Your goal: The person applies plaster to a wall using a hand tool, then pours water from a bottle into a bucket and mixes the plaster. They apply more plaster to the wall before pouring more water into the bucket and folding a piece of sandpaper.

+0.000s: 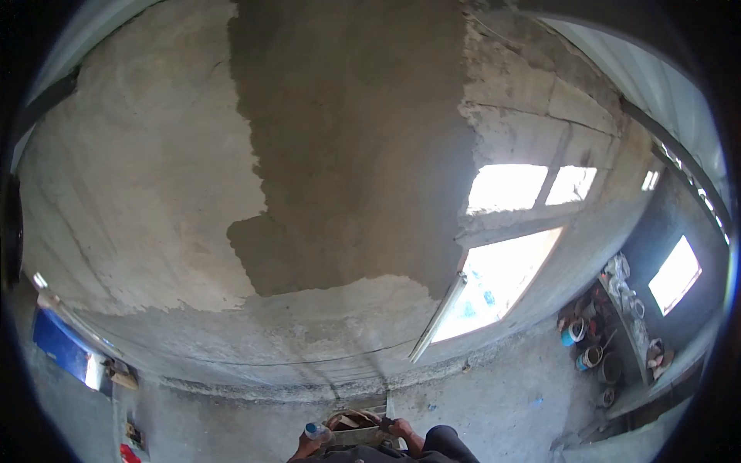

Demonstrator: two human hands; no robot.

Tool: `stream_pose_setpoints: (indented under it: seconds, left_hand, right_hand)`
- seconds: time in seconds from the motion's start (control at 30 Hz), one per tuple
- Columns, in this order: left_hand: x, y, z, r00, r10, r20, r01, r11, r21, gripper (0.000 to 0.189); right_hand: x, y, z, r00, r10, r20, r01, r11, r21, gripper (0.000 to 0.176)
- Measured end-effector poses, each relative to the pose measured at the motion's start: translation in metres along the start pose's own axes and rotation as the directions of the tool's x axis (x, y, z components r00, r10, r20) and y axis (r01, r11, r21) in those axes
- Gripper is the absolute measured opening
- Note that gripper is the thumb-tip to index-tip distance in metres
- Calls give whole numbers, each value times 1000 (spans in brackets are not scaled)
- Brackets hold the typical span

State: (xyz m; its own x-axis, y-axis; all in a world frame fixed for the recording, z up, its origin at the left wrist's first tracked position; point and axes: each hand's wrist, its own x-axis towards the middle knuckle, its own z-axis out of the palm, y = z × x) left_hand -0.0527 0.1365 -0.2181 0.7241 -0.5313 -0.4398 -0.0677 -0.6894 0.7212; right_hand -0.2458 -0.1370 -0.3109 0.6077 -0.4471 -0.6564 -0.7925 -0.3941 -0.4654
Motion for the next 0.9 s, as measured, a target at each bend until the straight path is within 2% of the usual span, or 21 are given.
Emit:
stream_pose_setpoints:
  seconds: [0.07, 0.2, 0.23, 0.3, 0.33, 0.4, 0.43, 0.5, 0.53, 0.6, 0.63, 0.7, 0.73, 0.77, 0.8, 0.83, 0.9]
  left_hand:
    - [-4, 0, -2, 1000, -3, 8, 3, 1000, -11, 46]
    - [-15, 17, -10, 999, -47, 16, 47, 999, 1, 50]
    - [-12, 10, -10, 998, -52, 29, 51, 999, 16, 50]
    - [-9, -6, -8, 996, -19, 82, 23, 999, -47, 52]
    - [-18, -4, -11, 996, -35, 87, 38, 999, -39, 52]
    - [-29, 14, -14, 1000, -21, -7, 21, 999, -38, 56]
    - [-33, 11, -12, 999, -34, -9, 33, 999, -34, 56]
    - [-33, 5, -9, 999, -7, -38, 3, 995, -103, 62]
    - [-34, 2, -7, 999, -15, -37, 11, 995, -96, 62]
    - [-31, -4, -6, 998, -3, -65, -2, 997, -74, 67]
    - [-35, 5, -9, 999, -20, -50, 19, 1000, -15, 67]
    - [-29, 3, -7, 999, 18, -48, -16, 999, 33, 66]
    - [-31, 4, -8, 998, 58, -30, -56, 996, 76, 65]
    - [-34, 4, -9, 998, -53, -19, 54, 999, 2, 62]
    - [-37, 5, -9, 997, -70, -25, 71, 997, 9, 62]
    - [-39, 8, -10, 999, -29, -20, 28, 1000, -9, 54]
    - [-40, 7, -9, 999, 20, -47, -21, 1000, -15, 48]
  right_hand:
    - [1, 1, 4, 1000, 12, 14, -13, 1000, 16, 41]
    - [-4, -1, 13, 983, -104, -148, 111, 993, 37, 33]
    - [1, 1, 18, 985, -91, -144, 100, 993, 54, 33]
    - [7, 2, 22, 976, -189, -106, 186, 982, -41, 31]
    - [-7, -7, 17, 979, -185, -91, 183, 983, -31, 31]
    - [-37, -37, -6, 937, -200, -286, 192, 980, -57, 33]
    - [-38, -41, -6, 940, -202, -274, 195, 979, -52, 33]
    - [-38, -45, -3, 894, -305, -328, 295, 952, -82, 38]
    - [-38, -46, 1, 897, -303, -322, 296, 952, -74, 38]
    - [-32, -50, 3, 918, -341, -202, 370, 920, 129, 44]
    - [-37, -58, 0, 917, -349, -194, 378, 915, 137, 44]
    - [-48, -67, -7, 941, -256, -223, 314, 904, 289, 47]
    - [-41, -64, 4, 942, -263, -207, 316, 901, 297, 47]
    - [-35, -58, 13, 934, -228, -274, 309, 902, 302, 46]
    - [-32, -56, 20, 921, -192, -339, 301, 902, 309, 45]
    - [-33, -56, 24, 901, -192, -390, 281, 942, 184, 41]
    - [-36, -60, 28, 903, -159, -398, 237, 959, 156, 40]
